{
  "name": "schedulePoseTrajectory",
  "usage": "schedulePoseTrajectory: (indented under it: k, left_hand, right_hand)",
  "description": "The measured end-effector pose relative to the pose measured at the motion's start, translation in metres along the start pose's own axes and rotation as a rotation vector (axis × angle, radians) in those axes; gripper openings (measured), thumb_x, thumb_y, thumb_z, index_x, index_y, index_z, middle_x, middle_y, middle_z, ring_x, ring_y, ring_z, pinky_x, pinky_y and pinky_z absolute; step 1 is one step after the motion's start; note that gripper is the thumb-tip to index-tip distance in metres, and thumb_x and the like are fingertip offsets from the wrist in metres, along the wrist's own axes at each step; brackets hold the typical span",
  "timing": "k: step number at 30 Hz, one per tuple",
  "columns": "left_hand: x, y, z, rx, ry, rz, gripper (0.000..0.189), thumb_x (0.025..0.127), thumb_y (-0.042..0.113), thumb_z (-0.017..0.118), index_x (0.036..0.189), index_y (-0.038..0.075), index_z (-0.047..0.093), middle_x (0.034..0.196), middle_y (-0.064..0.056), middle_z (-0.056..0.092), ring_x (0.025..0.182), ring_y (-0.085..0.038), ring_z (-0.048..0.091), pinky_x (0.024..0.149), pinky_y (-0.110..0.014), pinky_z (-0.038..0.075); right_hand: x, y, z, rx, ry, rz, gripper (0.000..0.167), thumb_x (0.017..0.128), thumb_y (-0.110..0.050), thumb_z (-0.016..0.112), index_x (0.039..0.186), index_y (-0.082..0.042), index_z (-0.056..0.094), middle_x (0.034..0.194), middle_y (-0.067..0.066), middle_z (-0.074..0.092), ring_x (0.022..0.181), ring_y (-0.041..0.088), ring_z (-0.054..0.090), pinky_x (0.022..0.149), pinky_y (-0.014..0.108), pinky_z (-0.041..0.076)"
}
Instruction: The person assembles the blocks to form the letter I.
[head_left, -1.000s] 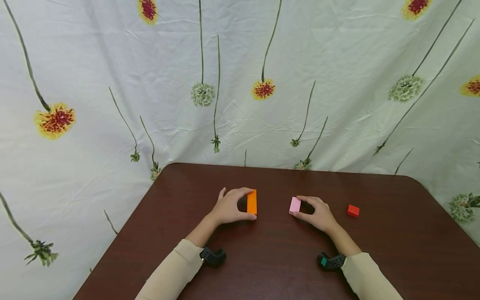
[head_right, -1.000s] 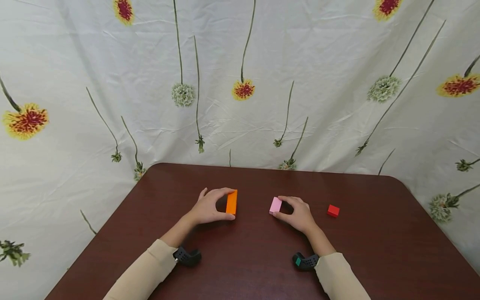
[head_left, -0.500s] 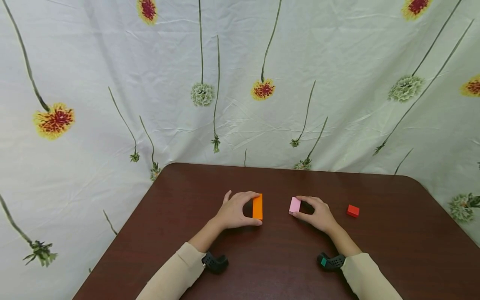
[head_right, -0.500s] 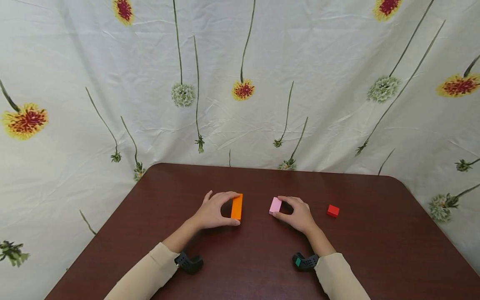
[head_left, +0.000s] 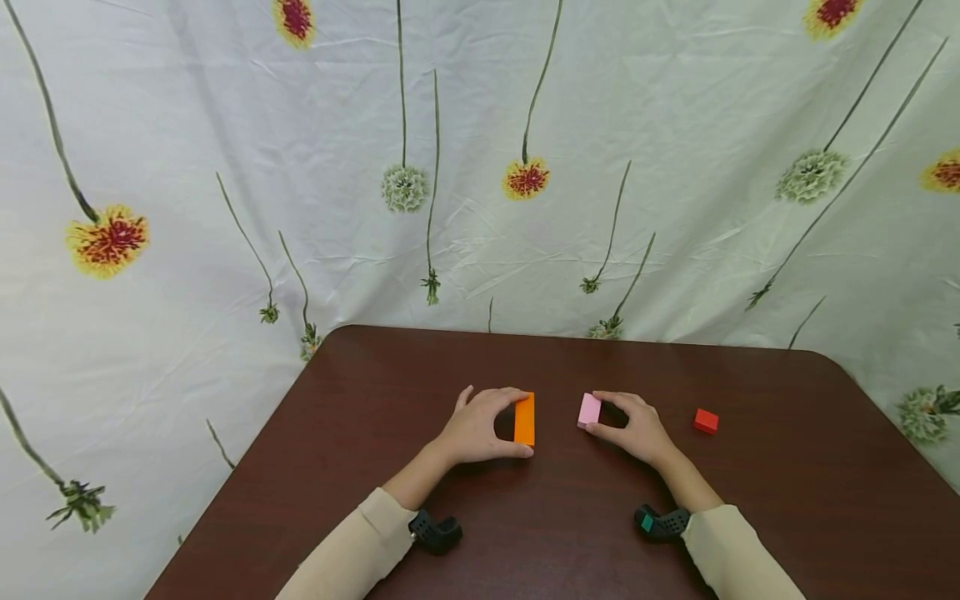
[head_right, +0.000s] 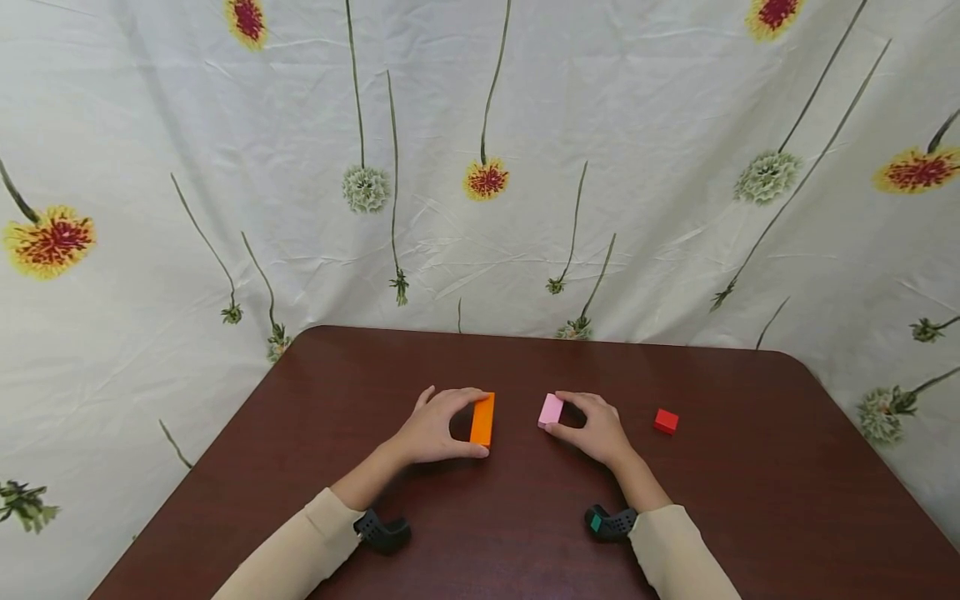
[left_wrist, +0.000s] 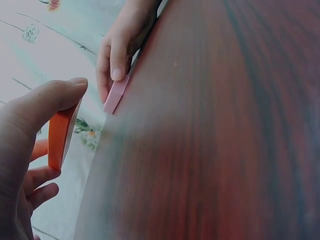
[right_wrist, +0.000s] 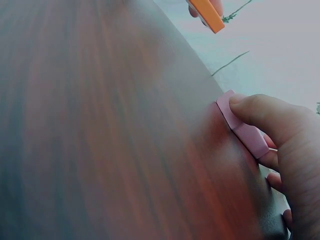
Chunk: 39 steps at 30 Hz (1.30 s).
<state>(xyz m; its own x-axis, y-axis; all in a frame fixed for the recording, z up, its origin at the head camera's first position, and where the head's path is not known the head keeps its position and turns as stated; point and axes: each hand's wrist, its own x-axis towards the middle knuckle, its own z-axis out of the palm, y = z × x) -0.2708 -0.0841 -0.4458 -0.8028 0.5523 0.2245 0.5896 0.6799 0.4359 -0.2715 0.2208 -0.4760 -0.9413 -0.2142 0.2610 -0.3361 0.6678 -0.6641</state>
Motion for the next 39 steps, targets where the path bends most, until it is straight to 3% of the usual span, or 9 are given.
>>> schedulePoseTrajectory:
  k: [26,39]
  left_hand:
    - [0.007,0.019,0.016,-0.009,-0.031,0.029,0.081,0.075,0.06,0.074,0.144,0.025,0.049,0.144,0.003,0.049,0.133,-0.021,0.041,0.108,-0.066,0.013]
    - [0.003,0.021,0.022,0.009,-0.045,0.014,0.082,0.075,0.062,0.073,0.144,0.026,0.048,0.145,0.003,0.049,0.133,-0.021,0.041,0.108,-0.065,0.014]
  right_hand:
    - [0.0,0.0,0.0,-0.011,-0.005,0.012,0.062,0.082,-0.041,0.077,0.134,-0.011,0.06,0.135,0.018,0.054,0.125,0.039,0.044,0.1,0.064,0.034]
    - [0.0,0.002,0.0,-0.024,-0.011,0.002,0.063,0.082,-0.042,0.076,0.134,-0.011,0.06,0.135,0.017,0.054,0.125,0.039,0.045,0.1,0.064,0.034]
